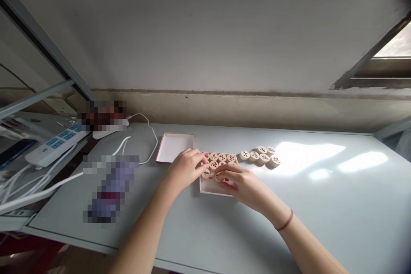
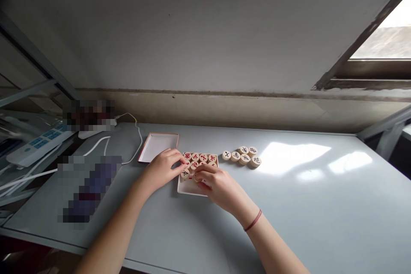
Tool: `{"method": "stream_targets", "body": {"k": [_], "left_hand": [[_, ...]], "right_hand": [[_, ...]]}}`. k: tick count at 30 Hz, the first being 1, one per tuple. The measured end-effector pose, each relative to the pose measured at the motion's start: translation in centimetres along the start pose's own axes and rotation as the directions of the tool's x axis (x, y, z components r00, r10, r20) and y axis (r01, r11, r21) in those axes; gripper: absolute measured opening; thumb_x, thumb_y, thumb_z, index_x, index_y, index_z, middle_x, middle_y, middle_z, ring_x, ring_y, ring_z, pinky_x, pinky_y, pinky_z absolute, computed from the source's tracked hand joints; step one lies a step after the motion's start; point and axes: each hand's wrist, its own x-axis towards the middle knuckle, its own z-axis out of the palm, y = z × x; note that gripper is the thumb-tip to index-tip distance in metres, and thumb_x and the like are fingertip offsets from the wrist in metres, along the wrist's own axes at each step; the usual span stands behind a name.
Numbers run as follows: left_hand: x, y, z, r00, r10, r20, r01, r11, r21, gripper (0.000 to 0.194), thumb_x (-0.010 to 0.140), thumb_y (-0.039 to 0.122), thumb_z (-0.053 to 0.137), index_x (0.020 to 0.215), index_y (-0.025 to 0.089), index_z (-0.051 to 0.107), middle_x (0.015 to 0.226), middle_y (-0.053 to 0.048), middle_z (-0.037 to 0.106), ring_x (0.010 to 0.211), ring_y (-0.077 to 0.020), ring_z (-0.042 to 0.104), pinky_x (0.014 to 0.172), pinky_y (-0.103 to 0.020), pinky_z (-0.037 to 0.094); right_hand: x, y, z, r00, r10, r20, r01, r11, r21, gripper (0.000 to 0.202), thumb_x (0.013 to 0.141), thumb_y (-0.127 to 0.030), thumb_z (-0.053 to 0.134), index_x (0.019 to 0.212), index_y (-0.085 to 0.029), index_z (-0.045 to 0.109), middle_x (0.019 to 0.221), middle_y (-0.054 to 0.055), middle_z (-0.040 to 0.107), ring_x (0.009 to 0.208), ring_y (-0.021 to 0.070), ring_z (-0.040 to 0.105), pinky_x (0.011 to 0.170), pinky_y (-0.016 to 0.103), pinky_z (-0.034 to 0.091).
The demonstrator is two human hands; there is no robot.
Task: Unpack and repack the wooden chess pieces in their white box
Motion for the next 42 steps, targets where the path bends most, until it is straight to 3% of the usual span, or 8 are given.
{"method": "stream_targets", "body": {"k": [6, 11, 20, 24, 28, 35, 42], "left_hand": [[0.0, 0.1, 0.3, 1.000, 0.008, 0.000, -0.008, 1.000, -0.004, 0.013, 0.087, 0.021, 0.054, 0.082, 0.021, 0.066, 0.085, -0.002, 0.065, 0.084, -0.0177, 0.058, 0.078, -0.030, 0.047], [-0.1, 0.0, 0.4, 1.000, 0.006, 0.002, -0.006, 1.000, -0.006, 0.016, 0.089, 0.025, 0.052, 0.085, 0.021, 0.066, 0.086, -0.002, 0.066, 0.085, -0.0175, 0.059, 0.078, -0.029, 0.047], [0.0, 0.4, 0.5, 1.000, -0.002, 0.014, 0.003, 1.000, -0.027, 0.015, 0.089, 0.025, 0.052, 0.083, 0.021, 0.065, 0.085, -0.001, 0.066, 0.082, -0.0166, 0.059, 0.075, -0.028, 0.046], [-0.1, 0.2, 0.7, 1.000, -0.001, 0.013, 0.001, 1.000, -0.028, 0.015, 0.089, 0.025, 0.052, 0.083, 0.021, 0.065, 0.085, 0.000, 0.066, 0.083, -0.0167, 0.059, 0.075, -0.028, 0.046], [-0.1, 0.1, 0.9, 0.999, 0.032, -0.013, -0.032, 0.999, -0.012, 0.014, 0.089, 0.026, 0.053, 0.088, 0.021, 0.066, 0.087, -0.001, 0.065, 0.084, -0.0175, 0.058, 0.078, -0.030, 0.047], [-0.2, 1.4, 2.0, 0.980, 0.200, -0.013, -0.199, 0.980, 0.025, 0.025, 0.073, 0.025, 0.073, 0.097, 0.027, 0.068, 0.119, -0.004, 0.057, 0.113, -0.0255, 0.046, 0.096, -0.041, 0.043], [-0.2, 1.3, 3.6, 0.976, 0.218, 0.006, -0.217, 0.970, 0.112, 0.015, 0.079, 0.019, 0.065, 0.094, 0.023, 0.068, 0.123, -0.007, 0.055, 0.116, -0.0267, 0.045, 0.095, -0.045, 0.044]], "right_hand": [[0.2, 0.0, 0.0, 0.997, -0.075, -0.009, 0.073, 0.988, -0.134, 0.024, 0.092, -0.018, 0.045, 0.084, -0.022, 0.068, 0.083, 0.006, 0.062, 0.071, 0.0154, 0.057, 0.060, 0.029, 0.048], [0.3, 0.2, 0.5, 0.998, -0.063, 0.005, 0.063, 0.984, -0.167, 0.022, 0.091, -0.015, 0.045, 0.088, -0.022, 0.066, 0.080, 0.004, 0.062, 0.071, 0.0155, 0.054, 0.061, 0.028, 0.046], [0.2, 0.5, 0.8, 0.998, -0.062, 0.028, 0.068, 0.942, -0.327, 0.023, 0.092, -0.020, 0.044, 0.078, -0.020, 0.062, 0.068, 0.002, 0.061, 0.060, 0.0132, 0.050, 0.054, 0.024, 0.035], [0.1, 0.2, 0.6, 0.998, -0.057, 0.002, 0.055, 0.958, -0.282, 0.020, 0.092, -0.023, 0.046, 0.080, -0.020, 0.062, 0.068, 0.002, 0.061, 0.058, 0.0123, 0.051, 0.052, 0.024, 0.034], [0.1, 0.4, -0.7, 0.992, -0.016, -0.122, -0.004, 0.986, -0.168, 0.019, 0.092, -0.027, 0.047, 0.084, -0.020, 0.063, 0.069, 0.002, 0.062, 0.056, 0.0109, 0.051, 0.052, 0.023, 0.038], [-0.5, 3.0, -4.0, 0.891, 0.195, -0.410, -0.251, 0.964, -0.088, 0.020, 0.089, -0.034, 0.050, 0.082, -0.021, 0.063, 0.066, 0.001, 0.062, 0.050, 0.0107, 0.050, 0.050, 0.024, 0.042], [-0.9, 3.5, -4.7, 0.821, 0.387, -0.420, -0.405, 0.913, 0.049, 0.027, 0.084, -0.044, 0.052, 0.081, -0.021, 0.064, 0.067, 0.004, 0.066, 0.051, 0.0131, 0.056, 0.049, 0.025, 0.044]]}}
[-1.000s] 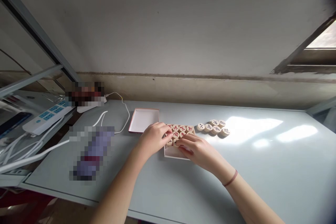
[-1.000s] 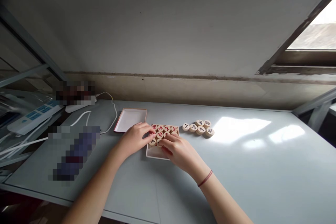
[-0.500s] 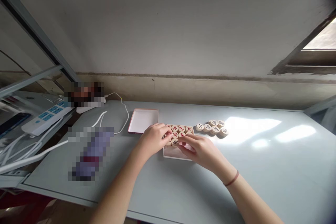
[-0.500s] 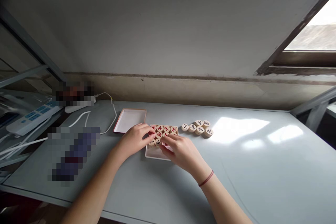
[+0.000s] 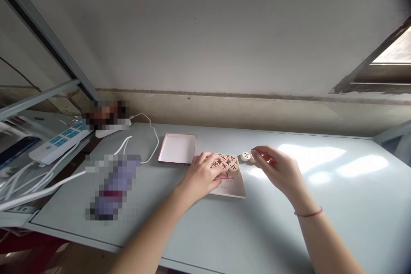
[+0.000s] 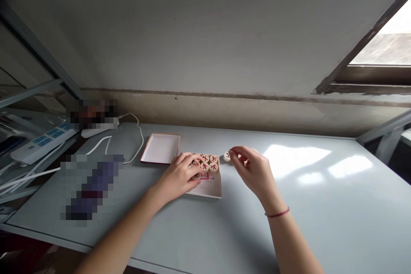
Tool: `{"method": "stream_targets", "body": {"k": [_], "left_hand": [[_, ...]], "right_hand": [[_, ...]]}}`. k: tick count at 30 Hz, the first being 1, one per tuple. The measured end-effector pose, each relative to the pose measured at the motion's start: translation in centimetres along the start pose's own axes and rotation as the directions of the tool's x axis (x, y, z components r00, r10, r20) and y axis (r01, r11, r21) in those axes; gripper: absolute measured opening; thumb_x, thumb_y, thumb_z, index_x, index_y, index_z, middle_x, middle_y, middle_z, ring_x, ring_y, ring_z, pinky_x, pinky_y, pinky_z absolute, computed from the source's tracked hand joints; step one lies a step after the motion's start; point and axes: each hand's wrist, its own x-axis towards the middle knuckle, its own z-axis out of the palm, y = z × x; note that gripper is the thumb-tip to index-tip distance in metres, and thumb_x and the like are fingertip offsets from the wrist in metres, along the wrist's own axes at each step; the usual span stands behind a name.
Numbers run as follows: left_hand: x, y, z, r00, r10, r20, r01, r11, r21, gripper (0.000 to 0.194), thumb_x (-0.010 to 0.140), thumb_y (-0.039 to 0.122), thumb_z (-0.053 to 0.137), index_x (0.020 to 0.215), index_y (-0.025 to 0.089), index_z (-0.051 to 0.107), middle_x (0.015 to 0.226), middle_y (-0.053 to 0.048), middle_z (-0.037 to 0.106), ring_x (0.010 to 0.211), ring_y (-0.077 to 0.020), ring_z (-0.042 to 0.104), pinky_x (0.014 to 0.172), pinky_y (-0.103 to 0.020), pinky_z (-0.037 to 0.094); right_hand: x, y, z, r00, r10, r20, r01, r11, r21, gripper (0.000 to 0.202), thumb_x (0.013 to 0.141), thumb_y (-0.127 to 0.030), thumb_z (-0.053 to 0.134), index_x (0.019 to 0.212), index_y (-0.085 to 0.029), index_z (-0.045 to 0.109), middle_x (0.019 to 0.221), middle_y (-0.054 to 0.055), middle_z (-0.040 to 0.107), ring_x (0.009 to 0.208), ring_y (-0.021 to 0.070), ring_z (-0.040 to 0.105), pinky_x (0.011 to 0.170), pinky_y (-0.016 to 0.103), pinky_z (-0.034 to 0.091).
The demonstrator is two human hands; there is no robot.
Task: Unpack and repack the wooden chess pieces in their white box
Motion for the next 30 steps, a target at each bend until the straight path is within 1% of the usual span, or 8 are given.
{"method": "stream_targets", "body": {"k": [7, 11, 14, 16, 18, 20, 24, 30], "left_hand": [[-0.2, 0.0, 0.0, 1.000, 0.015, -0.008, -0.015, 0.999, 0.028, 0.022, 0.078, 0.012, 0.059, 0.094, 0.025, 0.068, 0.124, -0.006, 0.054, 0.116, -0.0263, 0.044, 0.095, -0.045, 0.044], [-0.3, 0.2, 0.2, 1.000, -0.001, -0.017, 0.002, 0.998, 0.071, 0.027, 0.079, 0.012, 0.059, 0.100, 0.027, 0.068, 0.126, -0.006, 0.052, 0.115, -0.0270, 0.043, 0.094, -0.045, 0.044], [-0.4, 0.3, 0.2, 1.000, -0.009, -0.023, 0.011, 0.995, 0.097, 0.023, 0.080, 0.016, 0.059, 0.097, 0.028, 0.070, 0.128, -0.005, 0.050, 0.113, -0.0275, 0.042, 0.094, -0.045, 0.044], [-0.4, 0.3, 0.3, 1.000, -0.010, -0.017, 0.012, 0.996, 0.092, 0.020, 0.080, 0.018, 0.061, 0.096, 0.027, 0.070, 0.129, -0.005, 0.049, 0.113, -0.0274, 0.042, 0.094, -0.045, 0.044], [-0.3, 0.4, 0.2, 1.000, -0.013, -0.017, 0.014, 0.997, 0.069, 0.022, 0.079, 0.024, 0.064, 0.100, 0.028, 0.068, 0.130, -0.005, 0.049, 0.113, -0.0274, 0.042, 0.094, -0.046, 0.043], [-0.2, 0.5, 0.1, 0.999, -0.016, -0.028, 0.017, 0.999, 0.035, 0.025, 0.079, 0.032, 0.065, 0.104, 0.028, 0.067, 0.128, -0.005, 0.051, 0.111, -0.0272, 0.043, 0.094, -0.046, 0.044], [0.0, 0.7, 0.1, 0.998, -0.009, -0.061, 0.005, 0.999, -0.052, 0.022, 0.086, 0.040, 0.058, 0.099, 0.026, 0.069, 0.116, -0.004, 0.060, 0.106, -0.0237, 0.047, 0.092, -0.041, 0.045], [0.2, 0.5, 0.4, 0.992, 0.027, -0.126, -0.043, 0.992, -0.120, 0.021, 0.087, 0.037, 0.057, 0.093, 0.023, 0.071, 0.104, -0.003, 0.066, 0.098, -0.0210, 0.050, 0.089, -0.037, 0.046]], "right_hand": [[0.5, -0.2, -0.8, 0.983, 0.182, -0.021, -0.180, 0.981, 0.067, 0.034, 0.079, -0.052, 0.054, 0.081, -0.019, 0.064, 0.074, 0.007, 0.069, 0.056, 0.0163, 0.061, 0.049, 0.026, 0.046], [1.7, 0.4, -1.7, 0.962, 0.273, 0.003, -0.273, 0.962, -0.023, 0.037, 0.078, -0.052, 0.052, 0.089, -0.019, 0.066, 0.084, 0.009, 0.070, 0.059, 0.0181, 0.063, 0.047, 0.027, 0.044], [3.0, 1.2, -1.9, 0.962, 0.269, 0.050, -0.256, 0.949, -0.183, 0.035, 0.079, -0.048, 0.050, 0.095, -0.020, 0.065, 0.096, 0.008, 0.070, 0.062, 0.0183, 0.063, 0.054, 0.029, 0.046], [4.0, 2.0, -1.7, 0.965, 0.253, 0.071, -0.220, 0.927, -0.305, 0.033, 0.078, -0.045, 0.051, 0.095, -0.021, 0.065, 0.100, 0.008, 0.070, 0.072, 0.0208, 0.065, 0.061, 0.031, 0.047], [4.9, 2.7, -1.3, 0.958, 0.265, 0.113, -0.198, 0.890, -0.411, 0.031, 0.077, -0.041, 0.051, 0.094, -0.020, 0.066, 0.099, 0.008, 0.070, 0.081, 0.0230, 0.064, 0.064, 0.031, 0.046], [5.7, 3.4, -0.8, 0.932, 0.313, 0.183, -0.192, 0.854, -0.484, 0.031, 0.075, -0.039, 0.053, 0.095, -0.020, 0.066, 0.094, 0.008, 0.070, 0.081, 0.0231, 0.064, 0.062, 0.029, 0.045], [6.7, 4.6, 0.1, 0.886, 0.391, 0.247, -0.195, 0.800, -0.567, 0.032, 0.069, -0.035, 0.059, 0.096, -0.020, 0.067, 0.086, 0.007, 0.070, 0.075, 0.0215, 0.063, 0.058, 0.027, 0.043], [7.0, 5.2, 0.4, 0.912, 0.341, 0.226, -0.155, 0.799, -0.582, 0.027, 0.066, -0.032, 0.062, 0.088, -0.019, 0.068, 0.080, 0.007, 0.070, 0.072, 0.0215, 0.062, 0.057, 0.028, 0.043]]}}
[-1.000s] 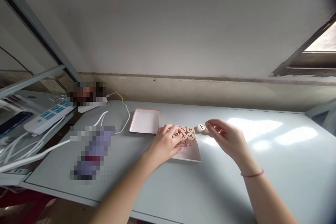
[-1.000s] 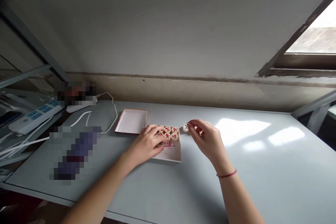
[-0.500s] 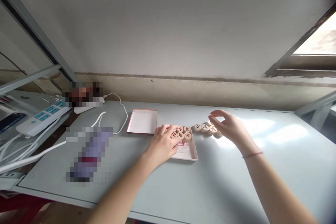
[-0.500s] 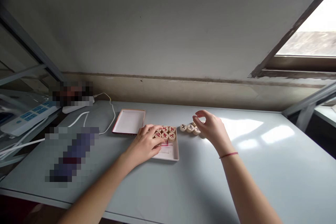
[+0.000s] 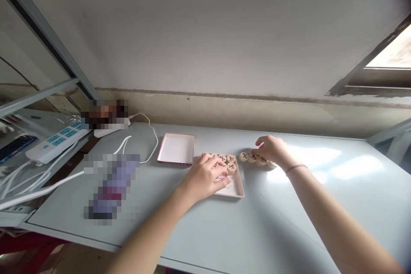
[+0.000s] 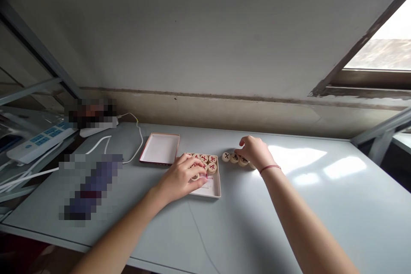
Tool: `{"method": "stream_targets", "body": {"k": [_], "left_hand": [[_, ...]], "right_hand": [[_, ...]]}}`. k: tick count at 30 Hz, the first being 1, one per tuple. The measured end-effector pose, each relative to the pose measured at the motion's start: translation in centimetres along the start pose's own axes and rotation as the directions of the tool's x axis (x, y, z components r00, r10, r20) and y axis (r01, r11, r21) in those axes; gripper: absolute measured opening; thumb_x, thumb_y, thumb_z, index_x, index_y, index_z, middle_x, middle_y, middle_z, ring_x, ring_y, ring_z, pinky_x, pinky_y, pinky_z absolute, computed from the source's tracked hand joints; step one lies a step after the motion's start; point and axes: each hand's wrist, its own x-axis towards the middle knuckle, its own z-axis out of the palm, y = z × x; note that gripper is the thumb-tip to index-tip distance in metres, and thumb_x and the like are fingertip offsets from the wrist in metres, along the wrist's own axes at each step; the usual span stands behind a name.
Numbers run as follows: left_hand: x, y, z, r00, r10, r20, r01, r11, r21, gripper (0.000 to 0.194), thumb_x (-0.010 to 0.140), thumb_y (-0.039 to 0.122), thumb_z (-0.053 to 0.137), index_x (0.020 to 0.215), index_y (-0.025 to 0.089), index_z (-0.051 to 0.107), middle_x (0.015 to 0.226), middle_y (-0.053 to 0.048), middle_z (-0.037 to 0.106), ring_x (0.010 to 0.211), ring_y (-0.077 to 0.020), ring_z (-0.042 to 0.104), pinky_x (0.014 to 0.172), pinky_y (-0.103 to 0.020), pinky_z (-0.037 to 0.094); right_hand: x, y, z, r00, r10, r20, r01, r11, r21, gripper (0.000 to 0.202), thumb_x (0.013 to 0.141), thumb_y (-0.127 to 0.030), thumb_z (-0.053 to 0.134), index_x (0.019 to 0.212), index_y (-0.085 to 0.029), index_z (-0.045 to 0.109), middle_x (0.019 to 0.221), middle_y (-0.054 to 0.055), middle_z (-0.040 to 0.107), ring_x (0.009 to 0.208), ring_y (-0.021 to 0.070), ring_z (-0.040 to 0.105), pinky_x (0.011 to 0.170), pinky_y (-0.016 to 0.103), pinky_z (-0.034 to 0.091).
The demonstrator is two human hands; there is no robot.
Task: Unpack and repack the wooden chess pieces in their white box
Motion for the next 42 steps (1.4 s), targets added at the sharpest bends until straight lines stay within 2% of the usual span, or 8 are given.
{"method": "stream_targets", "body": {"k": [5, 8, 12, 15, 20, 26, 31, 42], "left_hand": [[0.0, 0.0, 0.1, 1.000, -0.004, -0.021, 0.004, 1.000, 0.003, 0.018, 0.086, 0.034, 0.057, 0.090, 0.022, 0.071, 0.098, -0.003, 0.067, 0.092, -0.0202, 0.052, 0.086, -0.035, 0.047], [0.0, 0.0, 0.2, 0.998, -0.033, -0.059, 0.033, 0.999, -0.010, 0.017, 0.087, 0.032, 0.057, 0.092, 0.023, 0.070, 0.093, -0.004, 0.066, 0.091, -0.0195, 0.053, 0.086, -0.034, 0.048], [0.0, 0.3, 0.1, 0.984, -0.132, -0.120, 0.116, 0.985, -0.130, 0.029, 0.089, 0.033, 0.055, 0.115, 0.022, 0.060, 0.105, -0.005, 0.062, 0.101, -0.0202, 0.055, 0.092, -0.036, 0.048], [0.0, 0.8, -0.1, 0.964, -0.248, -0.095, 0.209, 0.928, -0.308, 0.051, 0.087, 0.041, 0.057, 0.134, 0.026, 0.044, 0.119, -0.008, 0.056, 0.094, -0.0183, 0.060, 0.087, -0.036, 0.052], [0.3, 1.3, -0.3, 0.959, -0.277, -0.053, 0.209, 0.823, -0.528, 0.036, 0.089, 0.037, 0.056, 0.123, 0.027, 0.056, 0.111, -0.006, 0.056, 0.086, -0.0142, 0.062, 0.081, -0.032, 0.057], [0.5, 1.6, -0.4, 0.942, -0.335, -0.034, 0.230, 0.713, -0.663, 0.025, 0.082, 0.021, 0.064, 0.106, 0.021, 0.063, 0.108, -0.006, 0.055, 0.083, -0.0124, 0.064, 0.079, -0.030, 0.059], [0.5, 1.7, -0.5, 0.928, -0.370, -0.027, 0.243, 0.663, -0.708, 0.021, 0.078, 0.015, 0.064, 0.097, 0.020, 0.058, 0.108, -0.005, 0.060, 0.084, -0.0127, 0.065, 0.078, -0.029, 0.059], [0.6, 0.6, -0.9, 0.948, -0.287, -0.139, 0.193, 0.864, -0.465, 0.013, 0.076, 0.015, 0.063, 0.076, 0.019, 0.050, 0.088, -0.001, 0.060, 0.078, -0.0125, 0.062, 0.074, -0.026, 0.054]], "right_hand": [[-0.3, -0.3, -0.3, 0.997, -0.003, -0.074, 0.007, 0.998, 0.056, 0.021, 0.066, -0.031, 0.064, 0.081, -0.018, 0.068, 0.073, 0.007, 0.070, 0.065, 0.0217, 0.063, 0.056, 0.031, 0.044], [-1.0, -1.0, -1.1, 0.995, 0.049, -0.092, -0.021, 0.960, 0.279, 0.023, 0.068, -0.034, 0.065, 0.083, -0.017, 0.067, 0.071, 0.007, 0.070, 0.051, 0.0175, 0.061, 0.054, 0.032, 0.047], [-3.2, -3.1, -2.8, 0.999, 0.026, 0.028, -0.039, 0.674, 0.738, 0.041, 0.068, -0.043, 0.071, 0.095, -0.013, 0.065, 0.083, 0.012, 0.071, 0.054, 0.0177, 0.065, 0.051, 0.031, 0.052], [-5.8, -5.4, -3.4, 0.985, -0.104, 0.135, -0.068, 0.486, 0.871, 0.053, 0.067, -0.050, 0.072, 0.104, -0.013, 0.065, 0.082, 0.011, 0.071, 0.057, 0.0178, 0.065, 0.049, 0.030, 0.053], [-9.3, -7.7, -2.4, 0.932, -0.281, 0.228, -0.121, 0.353, 0.928, 0.051, 0.070, -0.053, 0.070, 0.104, -0.016, 0.065, 0.081, 0.008, 0.071, 0.062, 0.0164, 0.066, 0.054, 0.028, 0.055], [-10.1, -7.4, -0.4, 0.950, -0.228, 0.214, -0.167, 0.209, 0.963, 0.045, 0.069, -0.052, 0.072, 0.096, -0.017, 0.063, 0.096, 0.010, 0.069, 0.071, 0.0163, 0.066, 0.065, 0.030, 0.057], [-10.1, -6.8, -0.4, 0.958, -0.209, 0.194, -0.166, 0.144, 0.976, 0.041, 0.068, -0.052, 0.073, 0.089, -0.018, 0.063, 0.100, 0.010, 0.068, 0.072, 0.0167, 0.065, 0.069, 0.033, 0.057], [-9.8, -5.9, -0.3, 0.955, -0.220, 0.198, -0.196, 0.033, 0.980, 0.035, 0.066, -0.039, 0.078, 0.094, -0.022, 0.064, 0.101, 0.004, 0.066, 0.064, 0.0090, 0.056, 0.068, 0.029, 0.053]]}}
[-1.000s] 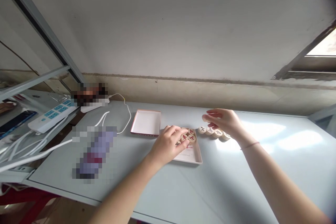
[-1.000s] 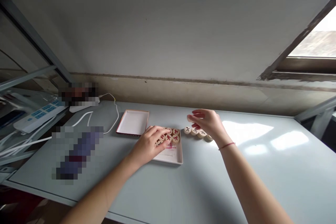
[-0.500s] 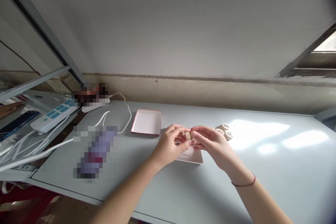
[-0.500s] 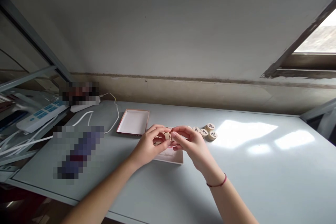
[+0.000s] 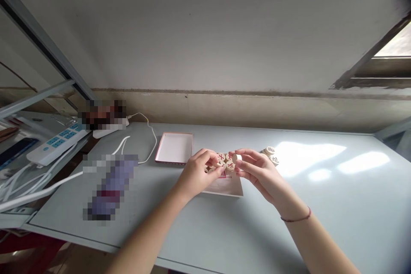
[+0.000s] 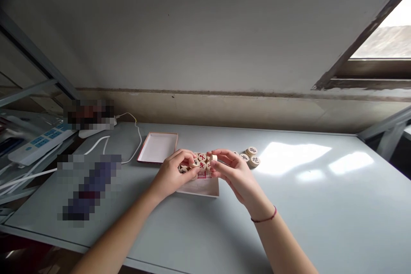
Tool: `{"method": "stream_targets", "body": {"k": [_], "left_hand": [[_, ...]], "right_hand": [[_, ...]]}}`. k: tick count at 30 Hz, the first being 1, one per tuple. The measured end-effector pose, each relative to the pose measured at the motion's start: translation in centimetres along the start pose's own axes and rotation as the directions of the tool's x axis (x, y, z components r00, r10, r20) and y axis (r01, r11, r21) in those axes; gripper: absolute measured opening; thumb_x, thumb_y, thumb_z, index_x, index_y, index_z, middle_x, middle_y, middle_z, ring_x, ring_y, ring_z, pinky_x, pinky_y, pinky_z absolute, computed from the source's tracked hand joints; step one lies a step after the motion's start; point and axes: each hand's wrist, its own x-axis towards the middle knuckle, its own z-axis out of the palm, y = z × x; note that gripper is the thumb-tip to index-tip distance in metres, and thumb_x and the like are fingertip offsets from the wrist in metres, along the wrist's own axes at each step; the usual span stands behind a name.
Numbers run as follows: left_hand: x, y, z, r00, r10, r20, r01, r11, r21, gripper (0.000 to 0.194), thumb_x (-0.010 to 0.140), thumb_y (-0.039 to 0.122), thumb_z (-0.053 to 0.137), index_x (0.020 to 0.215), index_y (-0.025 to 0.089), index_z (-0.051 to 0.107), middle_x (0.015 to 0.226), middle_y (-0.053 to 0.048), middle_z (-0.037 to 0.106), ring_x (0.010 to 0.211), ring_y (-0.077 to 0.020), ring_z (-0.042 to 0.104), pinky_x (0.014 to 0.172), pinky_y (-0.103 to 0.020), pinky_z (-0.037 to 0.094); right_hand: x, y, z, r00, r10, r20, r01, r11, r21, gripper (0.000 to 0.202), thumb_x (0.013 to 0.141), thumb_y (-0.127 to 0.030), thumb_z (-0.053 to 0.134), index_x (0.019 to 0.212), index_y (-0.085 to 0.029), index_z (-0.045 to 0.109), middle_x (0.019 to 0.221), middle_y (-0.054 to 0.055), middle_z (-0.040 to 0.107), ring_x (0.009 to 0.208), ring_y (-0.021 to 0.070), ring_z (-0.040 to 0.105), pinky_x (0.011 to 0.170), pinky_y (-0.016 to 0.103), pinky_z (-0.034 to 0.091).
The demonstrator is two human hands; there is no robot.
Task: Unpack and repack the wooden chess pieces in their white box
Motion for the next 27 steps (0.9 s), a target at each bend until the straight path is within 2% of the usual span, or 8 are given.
{"method": "stream_targets", "body": {"k": [5, 8, 12, 17, 19, 22, 25, 27], "left_hand": [[-0.1, -0.4, -0.1, 0.979, 0.141, 0.144, -0.163, 0.975, 0.153, 0.010, 0.079, 0.016, 0.061, 0.073, 0.020, 0.054, 0.094, -0.002, 0.065, 0.092, -0.0162, 0.062, 0.080, -0.027, 0.049], [-0.2, -0.5, 0.4, 0.940, 0.210, 0.269, -0.272, 0.937, 0.218, 0.013, 0.078, 0.013, 0.059, 0.069, 0.020, 0.054, 0.086, 0.000, 0.067, 0.086, -0.0146, 0.061, 0.085, -0.029, 0.045], [-0.4, -0.7, 0.9, 0.909, 0.200, 0.365, -0.342, 0.859, 0.382, 0.011, 0.078, 0.013, 0.059, 0.071, 0.021, 0.059, 0.083, 0.002, 0.069, 0.090, -0.0172, 0.058, 0.091, -0.036, 0.039], [-0.3, -0.9, 0.6, 0.887, 0.222, 0.404, -0.406, 0.791, 0.458, 0.010, 0.086, 0.019, 0.054, 0.088, 0.022, 0.064, 0.102, -0.001, 0.069, 0.101, -0.0202, 0.055, 0.091, -0.039, 0.036], [-0.3, -1.0, 0.2, 0.891, 0.224, 0.394, -0.405, 0.784, 0.470, 0.006, 0.084, 0.019, 0.059, 0.083, 0.022, 0.064, 0.108, 0.000, 0.067, 0.102, -0.0206, 0.054, 0.089, -0.037, 0.037], [-0.1, -0.9, -0.5, 0.913, 0.195, 0.359, -0.360, 0.800, 0.481, 0.004, 0.080, 0.022, 0.064, 0.084, 0.023, 0.065, 0.107, 0.000, 0.066, 0.101, -0.0202, 0.053, 0.085, -0.034, 0.039], [0.1, -1.0, -1.1, 0.931, 0.142, 0.337, -0.302, 0.819, 0.489, 0.006, 0.078, 0.022, 0.067, 0.084, 0.023, 0.064, 0.102, 0.000, 0.065, 0.098, -0.0196, 0.053, 0.084, -0.033, 0.040], [0.2, -1.0, -1.5, 0.936, 0.115, 0.332, -0.275, 0.829, 0.488, 0.007, 0.078, 0.021, 0.067, 0.084, 0.023, 0.064, 0.100, 0.000, 0.065, 0.097, -0.0190, 0.052, 0.085, -0.033, 0.040]], "right_hand": [[0.0, -0.1, -0.3, 1.000, -0.011, -0.027, 0.010, 1.000, -0.021, 0.036, 0.067, -0.042, 0.076, 0.095, -0.023, 0.064, 0.101, 0.005, 0.067, 0.066, 0.0100, 0.057, 0.069, 0.030, 0.053], [-0.1, -0.2, -0.3, 0.999, -0.024, -0.032, 0.022, 0.998, -0.052, 0.037, 0.067, -0.043, 0.076, 0.095, -0.022, 0.064, 0.103, 0.006, 0.066, 0.063, 0.0093, 0.056, 0.068, 0.031, 0.054], [-0.2, -0.2, 0.1, 0.998, -0.049, -0.025, 0.046, 0.993, -0.112, 0.038, 0.068, -0.044, 0.074, 0.095, -0.021, 0.063, 0.104, 0.008, 0.066, 0.062, 0.0097, 0.057, 0.064, 0.031, 0.054], [-0.4, 0.2, 0.4, 0.990, -0.139, 0.035, 0.143, 0.932, -0.334, 0.037, 0.074, -0.045, 0.067, 0.101, -0.020, 0.061, 0.098, 0.009, 0.066, 0.076, 0.0179, 0.064, 0.060, 0.031, 0.056], [-0.6, 0.3, 0.4, 0.969, -0.219, 0.111, 0.245, 0.843, -0.479, 0.029, 0.079, -0.041, 0.063, 0.100, -0.021, 0.061, 0.099, 0.008, 0.065, 0.082, 0.0191, 0.063, 0.065, 0.032, 0.056], [-0.9, 0.6, 0.6, 0.911, -0.314, 0.266, 0.409, 0.619, -0.671, 0.016, 0.084, -0.031, 0.056, 0.096, -0.024, 0.064, 0.100, 0.007, 0.063, 0.077, 0.0159, 0.061, 0.066, 0.031, 0.055], [-1.0, 0.9, 0.9, 0.847, -0.369, 0.382, 0.511, 0.369, -0.776, 0.014, 0.086, -0.023, 0.053, 0.093, -0.024, 0.064, 0.096, 0.006, 0.063, 0.072, 0.0156, 0.058, 0.063, 0.032, 0.052], [-0.8, 1.1, 1.1, 0.815, -0.371, 0.445, 0.548, 0.244, -0.800, 0.014, 0.086, -0.019, 0.053, 0.093, -0.024, 0.064, 0.091, 0.005, 0.064, 0.076, 0.0181, 0.058, 0.064, 0.033, 0.051]]}}
